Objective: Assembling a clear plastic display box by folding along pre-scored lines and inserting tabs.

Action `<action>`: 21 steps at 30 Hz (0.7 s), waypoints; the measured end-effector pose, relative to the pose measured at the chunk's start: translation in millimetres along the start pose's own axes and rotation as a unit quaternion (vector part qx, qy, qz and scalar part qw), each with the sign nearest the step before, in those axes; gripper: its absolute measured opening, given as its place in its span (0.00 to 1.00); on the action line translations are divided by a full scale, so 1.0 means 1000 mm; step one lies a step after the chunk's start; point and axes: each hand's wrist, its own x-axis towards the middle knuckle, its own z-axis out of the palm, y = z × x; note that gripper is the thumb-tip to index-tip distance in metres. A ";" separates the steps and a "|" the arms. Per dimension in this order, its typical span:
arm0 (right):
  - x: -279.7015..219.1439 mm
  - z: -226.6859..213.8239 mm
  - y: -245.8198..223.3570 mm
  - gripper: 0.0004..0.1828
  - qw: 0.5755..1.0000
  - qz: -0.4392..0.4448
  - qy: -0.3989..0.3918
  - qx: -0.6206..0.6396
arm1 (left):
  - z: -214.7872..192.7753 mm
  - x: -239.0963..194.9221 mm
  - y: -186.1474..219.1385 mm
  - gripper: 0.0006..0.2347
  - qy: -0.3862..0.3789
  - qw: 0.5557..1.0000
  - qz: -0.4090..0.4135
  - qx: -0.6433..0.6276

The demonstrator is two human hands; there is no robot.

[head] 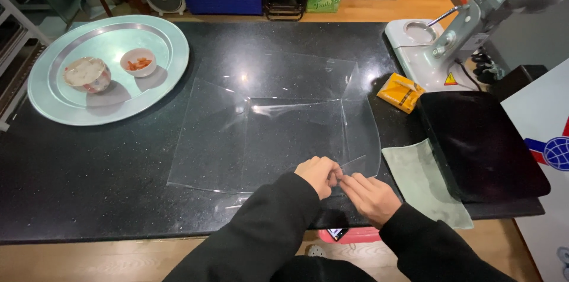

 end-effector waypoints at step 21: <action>0.008 0.001 -0.010 0.21 0.973 0.199 0.021 0.117 | -0.004 -0.018 0.013 0.13 0.028 0.999 0.021 -0.017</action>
